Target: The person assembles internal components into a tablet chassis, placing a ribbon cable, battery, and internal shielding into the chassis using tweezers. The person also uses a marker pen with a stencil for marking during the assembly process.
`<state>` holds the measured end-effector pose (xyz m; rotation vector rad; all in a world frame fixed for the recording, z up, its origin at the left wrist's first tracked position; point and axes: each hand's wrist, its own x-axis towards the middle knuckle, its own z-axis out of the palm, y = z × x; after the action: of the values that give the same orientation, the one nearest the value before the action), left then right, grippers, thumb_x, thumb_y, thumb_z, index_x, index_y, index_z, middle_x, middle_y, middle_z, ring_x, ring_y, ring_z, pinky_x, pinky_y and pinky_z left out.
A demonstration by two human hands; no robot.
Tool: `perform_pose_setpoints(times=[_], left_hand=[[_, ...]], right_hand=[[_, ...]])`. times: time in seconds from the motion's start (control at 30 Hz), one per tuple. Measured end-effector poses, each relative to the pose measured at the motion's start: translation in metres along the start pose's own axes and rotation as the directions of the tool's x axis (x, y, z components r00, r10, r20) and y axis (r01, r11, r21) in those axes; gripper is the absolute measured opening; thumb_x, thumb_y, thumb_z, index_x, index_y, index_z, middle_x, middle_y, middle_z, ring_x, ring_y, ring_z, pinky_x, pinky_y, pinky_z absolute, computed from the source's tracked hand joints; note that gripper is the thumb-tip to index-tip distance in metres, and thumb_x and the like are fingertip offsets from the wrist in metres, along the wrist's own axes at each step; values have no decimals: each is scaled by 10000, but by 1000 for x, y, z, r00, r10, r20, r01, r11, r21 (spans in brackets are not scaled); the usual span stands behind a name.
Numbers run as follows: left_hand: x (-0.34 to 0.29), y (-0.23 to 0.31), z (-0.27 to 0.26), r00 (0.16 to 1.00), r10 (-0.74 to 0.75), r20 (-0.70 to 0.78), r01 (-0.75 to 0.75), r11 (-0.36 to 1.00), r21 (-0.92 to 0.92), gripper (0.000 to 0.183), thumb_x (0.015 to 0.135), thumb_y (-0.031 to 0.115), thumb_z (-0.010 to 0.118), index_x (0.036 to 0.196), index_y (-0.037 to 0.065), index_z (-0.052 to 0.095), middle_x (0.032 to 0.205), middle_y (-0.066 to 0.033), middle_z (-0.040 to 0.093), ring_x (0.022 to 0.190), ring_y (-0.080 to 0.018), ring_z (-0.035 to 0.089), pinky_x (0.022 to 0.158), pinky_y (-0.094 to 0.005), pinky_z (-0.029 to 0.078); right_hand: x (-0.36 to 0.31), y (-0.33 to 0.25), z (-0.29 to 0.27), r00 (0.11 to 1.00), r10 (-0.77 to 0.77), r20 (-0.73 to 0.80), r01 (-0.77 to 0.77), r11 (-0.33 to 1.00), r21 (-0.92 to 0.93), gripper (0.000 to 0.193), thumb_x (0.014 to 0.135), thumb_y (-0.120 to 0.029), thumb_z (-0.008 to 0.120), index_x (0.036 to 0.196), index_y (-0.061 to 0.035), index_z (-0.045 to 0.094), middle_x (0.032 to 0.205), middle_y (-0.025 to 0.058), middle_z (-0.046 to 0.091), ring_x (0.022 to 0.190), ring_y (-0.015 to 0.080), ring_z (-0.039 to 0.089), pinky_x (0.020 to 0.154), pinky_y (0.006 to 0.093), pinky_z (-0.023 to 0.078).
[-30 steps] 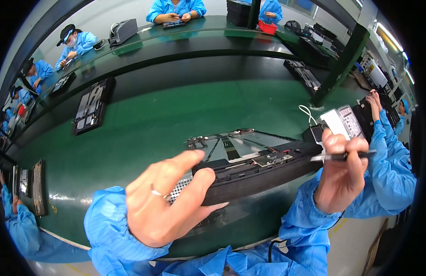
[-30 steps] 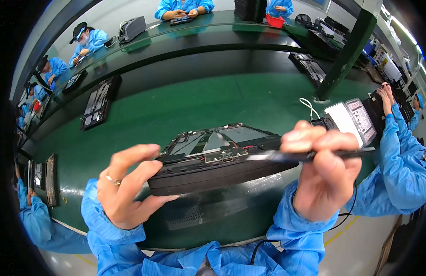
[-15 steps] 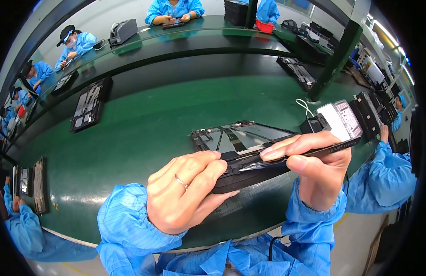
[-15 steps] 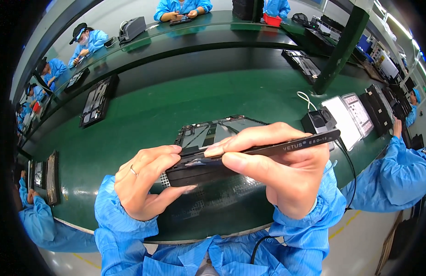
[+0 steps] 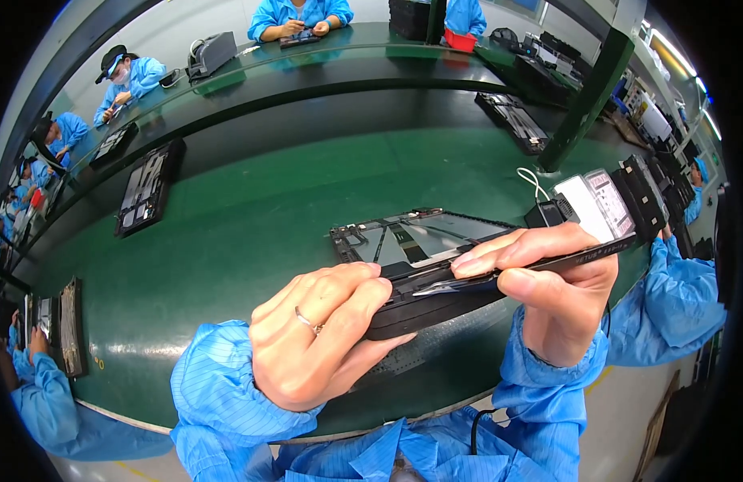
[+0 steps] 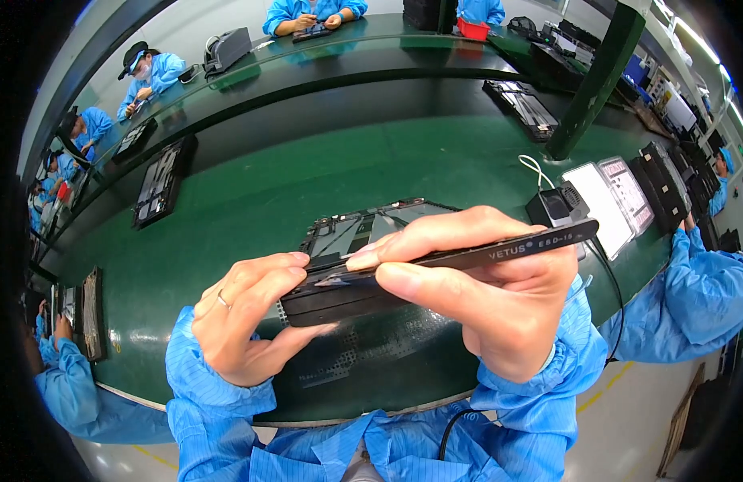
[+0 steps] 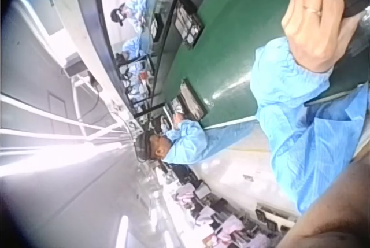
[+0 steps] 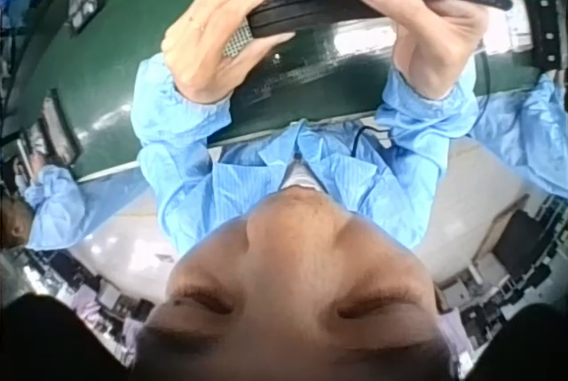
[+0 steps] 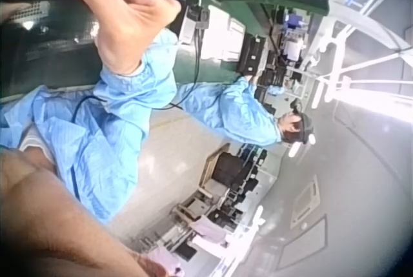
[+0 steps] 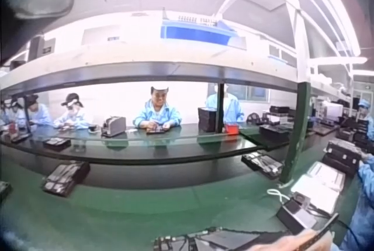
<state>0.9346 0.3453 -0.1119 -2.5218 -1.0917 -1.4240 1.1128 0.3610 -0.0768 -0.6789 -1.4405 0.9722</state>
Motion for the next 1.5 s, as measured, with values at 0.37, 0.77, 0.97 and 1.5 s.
perform_pose_setpoints(times=[0.37,0.77,0.97,1.5], left_hand=[[1,2,0,1000,-11,28,10,1000,9,394,470,73,729,799,-43,545,770,-153,548,663,-258,576,571,-298,480],[1,-2,-7,1000,-9,20,9,1000,-1,391,467,75,727,793,-42,547,765,-144,549,664,-256,577,565,-294,479],[2,-2,-8,1000,-2,20,2,1000,1,395,466,77,728,797,-40,546,773,-144,544,663,-254,576,564,-294,479],[0,-3,-4,999,33,8,-33,999,-2,412,464,69,734,812,-41,543,786,-155,541,675,-267,576,569,-308,486]], right_hand=[[-1,1,-2,1000,5,13,-5,1000,8,125,557,39,484,679,65,496,655,251,563,633,337,584,657,420,485],[1,-3,6,1000,29,-11,-29,1000,-5,115,553,40,486,663,69,501,652,249,563,629,326,586,646,406,488],[2,-4,6,1000,28,-2,-28,1000,-1,110,559,40,488,664,69,501,660,252,564,637,328,586,652,402,487],[0,-2,1,999,-16,32,17,1000,-20,103,572,43,496,672,69,498,668,251,565,642,331,584,652,402,487]])
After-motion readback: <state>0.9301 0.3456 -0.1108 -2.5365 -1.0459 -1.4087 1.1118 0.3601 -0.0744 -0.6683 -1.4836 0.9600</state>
